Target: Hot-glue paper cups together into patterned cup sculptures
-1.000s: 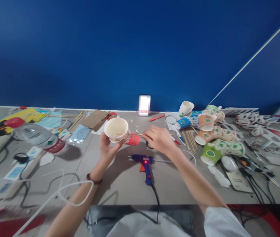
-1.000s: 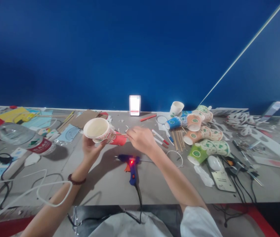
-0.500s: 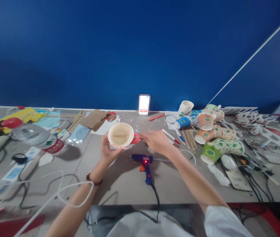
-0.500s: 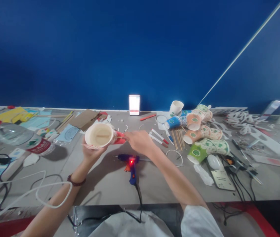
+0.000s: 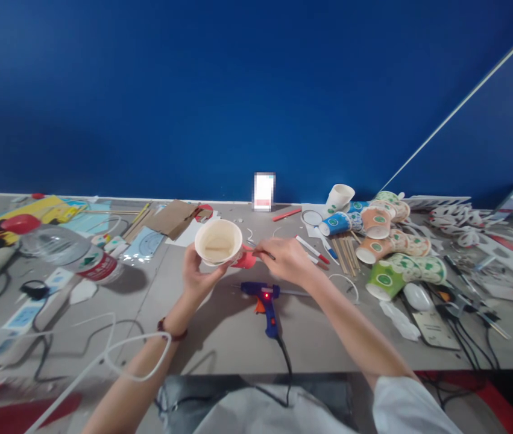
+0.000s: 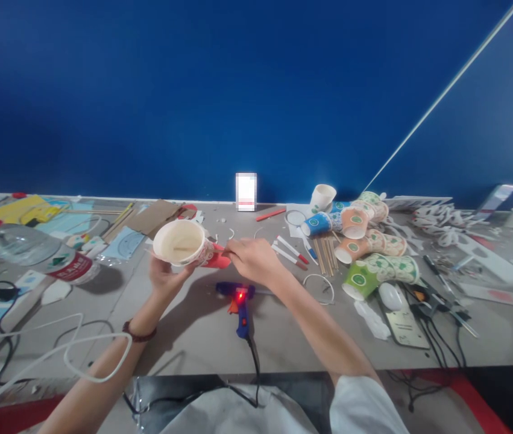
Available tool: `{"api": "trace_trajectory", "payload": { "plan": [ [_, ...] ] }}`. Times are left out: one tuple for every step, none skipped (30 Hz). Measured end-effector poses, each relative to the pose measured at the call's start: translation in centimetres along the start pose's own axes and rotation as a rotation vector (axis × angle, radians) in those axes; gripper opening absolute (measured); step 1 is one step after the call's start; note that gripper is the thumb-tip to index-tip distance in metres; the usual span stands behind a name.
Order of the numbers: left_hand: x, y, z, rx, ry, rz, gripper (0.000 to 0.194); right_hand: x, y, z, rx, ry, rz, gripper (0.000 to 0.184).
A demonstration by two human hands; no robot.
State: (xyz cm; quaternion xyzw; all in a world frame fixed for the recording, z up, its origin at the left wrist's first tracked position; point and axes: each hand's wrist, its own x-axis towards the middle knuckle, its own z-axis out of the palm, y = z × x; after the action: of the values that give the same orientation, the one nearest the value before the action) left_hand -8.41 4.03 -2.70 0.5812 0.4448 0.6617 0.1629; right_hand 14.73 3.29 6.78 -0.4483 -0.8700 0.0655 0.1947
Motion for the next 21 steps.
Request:
{"api": "trace_trajectory", "payload": {
  "plan": [
    [0.1, 0.0, 0.0, 0.005, -0.003, 0.026, 0.057, 0.0, -0.1, 0.1, 0.003, -0.014, 0.015, 0.019],
    [0.2, 0.1, -0.1, 0.007, -0.014, 0.04, 0.056, 0.1, -0.2, 0.1, 0.0, -0.028, 0.033, 0.02],
    [0.4, 0.1, -0.1, 0.019, -0.024, 0.05, 0.057, 0.1, -0.3, 0.2, -0.004, -0.039, 0.053, 0.02],
    [0.5, 0.1, -0.1, 0.021, -0.04, 0.044, 0.058, 0.1, -0.3, 0.2, -0.006, -0.044, 0.072, 0.02],
    [0.6, 0.1, -0.2, 0.013, -0.054, 0.032, 0.06, 0.2, -0.3, 0.3, -0.004, -0.042, 0.088, 0.021],
    [0.8, 0.2, -0.2, -0.002, -0.069, 0.021, 0.062, 0.2, -0.3, 0.3, 0.005, -0.035, 0.103, 0.021],
    [0.9, 0.2, -0.2, -0.025, -0.087, 0.013, 0.066, 0.2, -0.2, 0.3, 0.024, -0.027, 0.116, 0.02],
    [1.0, 0.3, -0.2, -0.053, -0.111, 0.002, 0.071, 0.3, -0.1, 0.4, 0.051, -0.017, 0.131, 0.019],
    [1.1, 0.5, -0.1, -0.086, -0.137, -0.009, 0.074, 0.3, 0.0, 0.4, 0.087, -0.005, 0.149, 0.018],
    [1.2, 0.6, -0.1, -0.12, -0.161, -0.022, 0.077, 0.4, 0.2, 0.5, 0.131, 0.01, 0.17, 0.015],
    [1.4, 0.7, 0.0, -0.155, -0.181, -0.036, 0.079, 0.4, 0.3, 0.5, 0.188, 0.032, 0.19, 0.013],
    [1.5, 0.9, 0.1, -0.191, -0.191, -0.051, 0.079, 0.5, 0.6, 0.6, 0.258, 0.064, 0.21, 0.012],
    [1.7, 1.0, 0.1, -0.227, -0.193, -0.071, 0.078, 0.6, 0.8, 0.6, 0.338, 0.1, 0.23, 0.013],
    [1.8, 1.0, 0.2, -0.266, -0.193, -0.097, 0.076, 0.7, 1.0, 0.6, 0.423, 0.135, 0.254, 0.015],
    [1.9, 1.0, 0.3, -0.306, -0.198, -0.129, 0.074, 0.8, 1.3, 0.7, 0.509, 0.163, 0.286, 0.017],
    [2.0, 0.9, 0.3, -0.347, -0.215, -0.17, 0.073, 1.0, 1.5, 0.8, 0.588, 0.183, 0.324, 0.019],
    [2.0, 0.9, 0.4, -0.384, -0.243, -0.218, 0.071, 1.1, 1.7, 1.0, 0.654, 0.192, 0.364, 0.02],
    [2.0, 0.8, 0.5, -0.414, -0.275, -0.266, 0.07, 1.2, 1.9, 1.2, 0.709, 0.193, 0.403, 0.021],
    [2.0, 0.8, 0.5, -0.436, -0.304, -0.311, 0.069, 1.4, 2.1, 1.4, 0.76, 0.19, 0.437, 0.023],
    [1.9, 0.8, 0.6, -0.449, -0.325, -0.35, 0.067, 1.5, 2.2, 1.7, 0.812, 0.184, 0.461, 0.024],
    [1.8, 0.9, 0.6, -0.456, -0.335, -0.382, 0.065, 1.6, 2.3, 2.0, 0.867, 0.176, 0.476, 0.026]
  ]
}}
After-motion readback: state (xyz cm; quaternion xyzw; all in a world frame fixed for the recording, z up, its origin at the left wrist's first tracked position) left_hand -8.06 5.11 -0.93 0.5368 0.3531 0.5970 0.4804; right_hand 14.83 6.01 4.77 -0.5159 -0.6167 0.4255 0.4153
